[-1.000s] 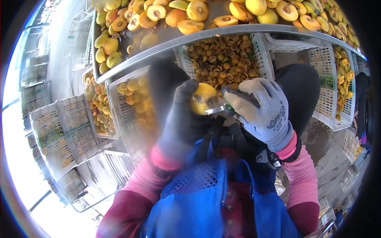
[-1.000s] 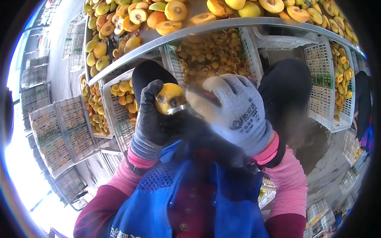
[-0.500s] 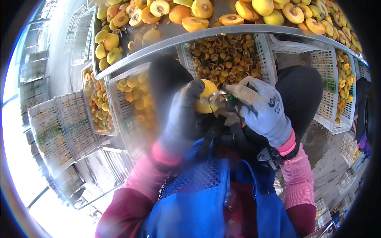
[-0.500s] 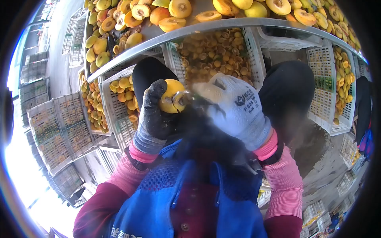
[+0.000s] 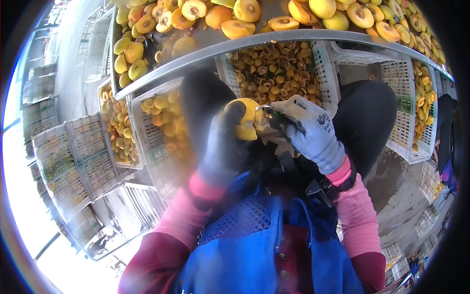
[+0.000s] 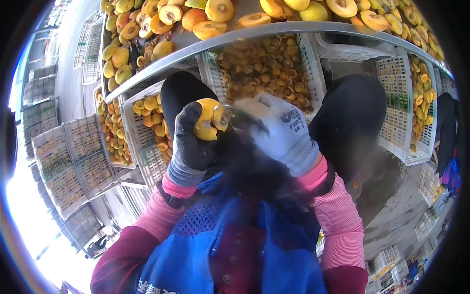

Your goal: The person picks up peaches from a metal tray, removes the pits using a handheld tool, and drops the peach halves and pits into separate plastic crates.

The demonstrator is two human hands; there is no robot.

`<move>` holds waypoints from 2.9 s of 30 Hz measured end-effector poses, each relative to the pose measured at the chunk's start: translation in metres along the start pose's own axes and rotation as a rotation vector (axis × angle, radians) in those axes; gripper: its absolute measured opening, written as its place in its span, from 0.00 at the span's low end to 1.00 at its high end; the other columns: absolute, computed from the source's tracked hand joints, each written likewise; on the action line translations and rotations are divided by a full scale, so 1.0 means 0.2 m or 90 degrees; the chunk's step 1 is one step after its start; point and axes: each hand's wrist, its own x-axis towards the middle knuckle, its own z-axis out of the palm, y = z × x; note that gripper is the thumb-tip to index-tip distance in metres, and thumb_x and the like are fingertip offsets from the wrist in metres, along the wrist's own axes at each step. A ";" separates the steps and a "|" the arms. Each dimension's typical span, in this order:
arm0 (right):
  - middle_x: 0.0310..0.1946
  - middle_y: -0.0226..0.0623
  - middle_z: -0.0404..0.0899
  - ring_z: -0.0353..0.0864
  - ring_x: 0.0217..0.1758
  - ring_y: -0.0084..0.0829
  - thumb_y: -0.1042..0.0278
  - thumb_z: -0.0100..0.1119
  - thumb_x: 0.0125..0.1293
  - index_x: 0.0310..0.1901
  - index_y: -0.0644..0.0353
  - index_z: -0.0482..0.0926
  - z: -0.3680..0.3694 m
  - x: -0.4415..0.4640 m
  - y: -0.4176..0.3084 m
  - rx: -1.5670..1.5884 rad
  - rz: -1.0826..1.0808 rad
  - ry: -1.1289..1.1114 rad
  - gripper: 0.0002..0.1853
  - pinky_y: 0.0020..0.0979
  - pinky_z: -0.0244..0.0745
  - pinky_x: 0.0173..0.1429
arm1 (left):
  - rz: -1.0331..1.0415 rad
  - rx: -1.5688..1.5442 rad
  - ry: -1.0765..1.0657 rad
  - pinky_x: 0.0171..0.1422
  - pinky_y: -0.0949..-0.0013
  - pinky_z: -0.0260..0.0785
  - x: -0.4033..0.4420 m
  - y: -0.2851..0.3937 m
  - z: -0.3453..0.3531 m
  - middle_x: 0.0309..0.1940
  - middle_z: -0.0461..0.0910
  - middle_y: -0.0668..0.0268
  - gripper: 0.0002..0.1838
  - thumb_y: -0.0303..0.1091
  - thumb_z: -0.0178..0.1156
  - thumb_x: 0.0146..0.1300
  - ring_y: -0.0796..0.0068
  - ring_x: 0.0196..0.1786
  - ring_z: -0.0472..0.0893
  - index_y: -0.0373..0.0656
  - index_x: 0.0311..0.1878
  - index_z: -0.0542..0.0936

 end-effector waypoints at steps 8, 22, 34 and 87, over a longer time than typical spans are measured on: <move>0.30 0.43 0.76 0.78 0.32 0.45 0.63 0.59 0.57 0.42 0.51 0.78 0.04 -0.01 0.11 -0.213 0.099 0.022 0.11 0.40 0.74 0.38 | 0.102 0.154 0.037 0.35 0.74 0.71 -0.04 0.03 -0.04 0.31 0.78 0.65 0.20 0.44 0.60 0.60 0.76 0.32 0.78 0.36 0.45 0.76; 0.27 0.34 0.75 0.78 0.30 0.37 0.68 0.69 0.50 0.42 0.53 0.80 -0.09 0.01 -0.10 -0.010 -0.128 0.043 0.15 0.34 0.72 0.32 | -0.017 -0.002 -0.033 0.43 0.69 0.75 -0.03 0.10 -0.07 0.37 0.80 0.61 0.19 0.43 0.58 0.62 0.70 0.39 0.80 0.37 0.47 0.77; 0.29 0.31 0.73 0.77 0.31 0.34 0.61 0.69 0.51 0.42 0.49 0.81 -0.14 0.02 -0.13 -0.165 -0.201 0.002 0.15 0.35 0.71 0.33 | -0.031 0.137 -0.071 0.42 0.73 0.74 -0.06 0.14 -0.04 0.36 0.79 0.63 0.16 0.40 0.56 0.65 0.74 0.35 0.79 0.36 0.48 0.77; 0.29 0.29 0.74 0.72 0.28 0.18 0.65 0.56 0.68 0.58 0.63 0.70 0.15 -0.05 0.25 0.712 0.467 0.116 0.20 0.22 0.71 0.32 | 0.420 1.195 0.221 0.53 0.55 0.70 1.10 0.77 -0.22 0.42 0.80 0.54 0.28 0.46 0.68 0.47 0.55 0.51 0.78 0.46 0.51 0.77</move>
